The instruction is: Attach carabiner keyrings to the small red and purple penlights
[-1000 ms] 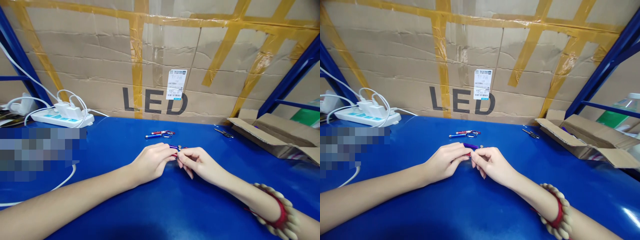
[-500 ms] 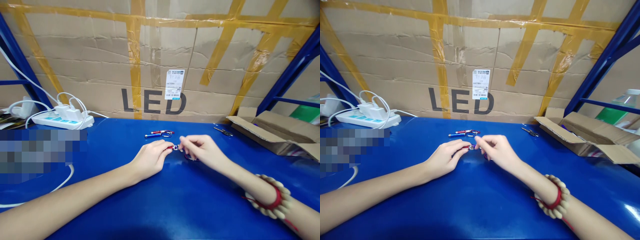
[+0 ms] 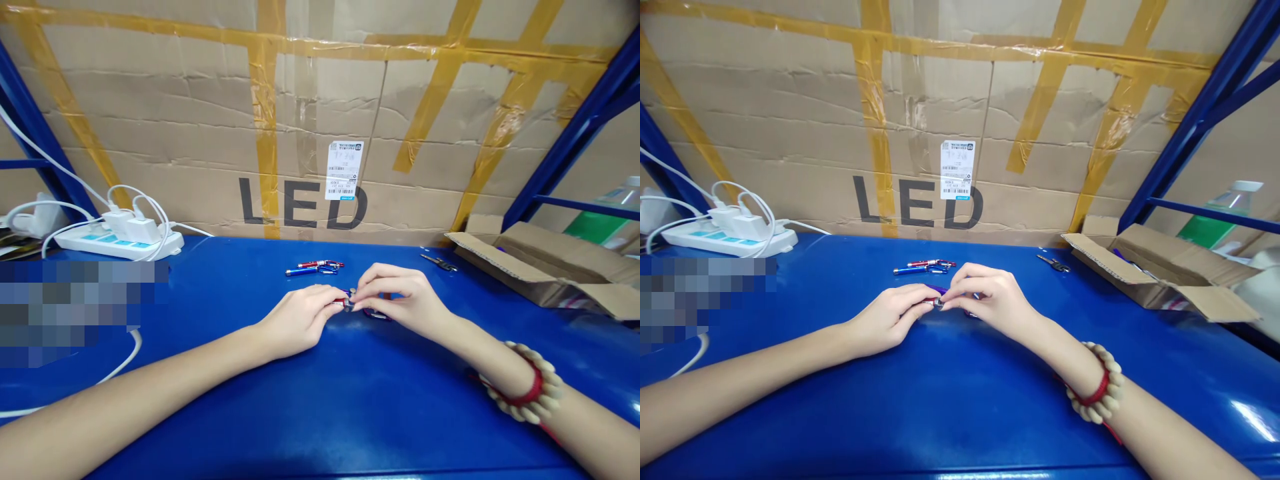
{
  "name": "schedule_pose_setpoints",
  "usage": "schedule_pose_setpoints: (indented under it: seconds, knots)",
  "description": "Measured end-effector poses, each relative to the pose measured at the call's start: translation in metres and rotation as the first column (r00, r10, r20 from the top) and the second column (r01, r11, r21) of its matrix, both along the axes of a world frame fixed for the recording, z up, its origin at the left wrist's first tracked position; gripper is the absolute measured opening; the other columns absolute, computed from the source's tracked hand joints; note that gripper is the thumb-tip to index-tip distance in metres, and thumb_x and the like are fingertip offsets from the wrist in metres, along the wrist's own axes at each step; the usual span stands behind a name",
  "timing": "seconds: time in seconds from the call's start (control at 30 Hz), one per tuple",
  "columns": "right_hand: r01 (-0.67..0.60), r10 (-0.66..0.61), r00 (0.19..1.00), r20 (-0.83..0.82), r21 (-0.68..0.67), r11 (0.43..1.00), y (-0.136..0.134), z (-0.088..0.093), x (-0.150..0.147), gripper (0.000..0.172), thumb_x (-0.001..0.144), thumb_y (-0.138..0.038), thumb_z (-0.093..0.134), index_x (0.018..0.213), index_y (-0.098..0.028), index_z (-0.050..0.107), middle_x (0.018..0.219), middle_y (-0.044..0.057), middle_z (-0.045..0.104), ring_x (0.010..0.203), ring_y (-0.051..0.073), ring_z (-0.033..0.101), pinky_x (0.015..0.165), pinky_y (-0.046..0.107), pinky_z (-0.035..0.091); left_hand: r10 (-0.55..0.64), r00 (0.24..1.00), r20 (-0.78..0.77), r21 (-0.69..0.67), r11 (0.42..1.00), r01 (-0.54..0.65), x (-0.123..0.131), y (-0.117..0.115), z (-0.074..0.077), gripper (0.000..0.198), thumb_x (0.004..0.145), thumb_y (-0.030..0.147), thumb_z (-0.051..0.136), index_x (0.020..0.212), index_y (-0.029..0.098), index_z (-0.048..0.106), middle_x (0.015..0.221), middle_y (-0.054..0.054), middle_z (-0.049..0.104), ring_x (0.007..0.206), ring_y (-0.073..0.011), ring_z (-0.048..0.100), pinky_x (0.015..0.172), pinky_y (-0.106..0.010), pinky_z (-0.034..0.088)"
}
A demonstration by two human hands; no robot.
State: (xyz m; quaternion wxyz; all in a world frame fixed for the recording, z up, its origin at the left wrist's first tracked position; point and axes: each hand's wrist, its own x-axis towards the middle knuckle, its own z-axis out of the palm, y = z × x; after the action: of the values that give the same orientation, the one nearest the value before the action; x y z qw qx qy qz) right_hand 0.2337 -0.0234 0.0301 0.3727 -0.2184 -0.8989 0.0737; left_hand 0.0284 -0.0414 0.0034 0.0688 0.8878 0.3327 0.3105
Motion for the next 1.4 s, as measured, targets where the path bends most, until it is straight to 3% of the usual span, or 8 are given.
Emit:
schedule_pose_setpoints:
  seconds: [0.3,0.5,0.6,0.73,0.9,1.03,1.17,1.4]
  knots:
    - [0.003,-0.003,1.0,0.001,-0.18,0.984,-0.003,-0.008,-0.003,0.011,0.073,-0.028,0.069,0.066,-0.019,0.071,0.069,0.002,0.065,0.063,0.01,0.058,0.054,0.02,0.043,-0.108,0.991,-0.073,-0.179,0.979,0.093,-0.002,-0.004,0.002,0.014,0.091,0.023,0.038,0.095,0.02,0.051,0.097,-0.002,0.064,0.086,-0.0139,0.061,0.074,-0.023,0.046]
    - [0.004,-0.045,0.992,-0.114,-0.334,0.943,-0.005,-0.014,-0.009,0.011,0.07,-0.024,0.07,0.062,-0.018,0.069,0.065,0.002,0.063,0.057,0.01,0.058,0.051,0.021,0.046,-0.11,0.994,0.025,-0.102,0.988,0.112,-0.003,-0.003,-0.002,0.007,0.089,0.02,0.042,0.084,0.019,0.046,0.087,-0.001,0.062,0.078,-0.012,0.059,0.068,-0.021,0.044]
    - [0.014,-0.127,0.974,-0.188,-0.512,0.859,-0.009,-0.015,-0.013,0.017,0.067,-0.031,0.072,0.061,-0.016,0.067,0.07,0.003,0.063,0.048,0.009,0.055,0.041,0.021,0.044,-0.107,0.99,0.095,0.0,0.994,0.107,-0.003,-0.002,-0.005,0.01,0.088,0.017,0.043,0.078,0.019,0.044,0.079,0.0,0.06,0.072,-0.0112,0.056,0.064,-0.02,0.043]
    - [0.063,-0.247,0.96,-0.134,-0.754,0.654,-0.015,-0.015,-0.017,0.026,0.062,-0.039,0.074,0.067,-0.014,0.066,0.055,-0.001,0.057,0.035,0.006,0.045,0.028,0.018,0.033,-0.094,0.988,0.126,0.127,0.989,0.078,-0.003,0.0,-0.007,0.014,0.087,0.015,0.043,0.073,0.018,0.044,0.071,0.0,0.056,0.066,-0.0111,0.053,0.061,-0.021,0.042]
    - [0.047,-0.302,0.948,-0.106,-0.887,0.459,-0.017,-0.011,-0.019,0.03,0.061,-0.041,0.074,0.068,-0.013,0.065,0.039,-0.005,0.049,0.03,0.002,0.033,0.028,0.014,0.024,-0.068,0.99,0.121,0.138,0.989,0.051,-0.002,-0.001,-0.005,0.013,0.087,0.015,0.043,0.076,0.017,0.048,0.075,-0.001,0.06,0.071,-0.0122,0.056,0.065,-0.022,0.045]
    - [0.053,-0.32,0.942,-0.104,-0.894,0.446,-0.015,-0.009,-0.019,0.031,0.057,-0.041,0.076,0.068,-0.013,0.067,0.039,-0.005,0.049,0.031,0.002,0.033,0.028,0.015,0.024,-0.017,0.994,0.112,-0.015,1.0,0.019,0.0,-0.003,-0.002,0.012,0.089,0.019,0.043,0.096,0.018,0.052,0.096,-0.004,0.065,0.086,-0.0136,0.061,0.076,-0.023,0.048]
    - [0.106,-0.335,0.94,-0.061,-0.882,0.459,-0.011,-0.006,-0.019,0.035,0.056,-0.044,0.076,0.071,-0.013,0.068,0.039,-0.005,0.05,0.032,0.004,0.035,0.029,0.017,0.025,0.02,0.998,0.054,-0.02,1.0,-0.019,0.001,-0.002,-0.003,0.019,0.09,0.021,0.039,0.103,0.019,0.054,0.103,-0.004,0.065,0.095,-0.0156,0.06,0.084,-0.027,0.047]
    - [0.095,-0.288,0.954,-0.081,-0.83,0.55,-0.007,-0.005,-0.017,0.039,0.064,-0.053,0.067,0.067,-0.014,0.065,0.041,-0.004,0.049,0.037,0.006,0.042,0.032,0.017,0.032,0.058,0.998,0.036,-0.034,0.998,-0.057,0.002,-0.002,-0.003,0.021,0.091,0.022,0.038,0.103,0.017,0.055,0.1,-0.005,0.065,0.093,-0.0169,0.06,0.082,-0.029,0.047]
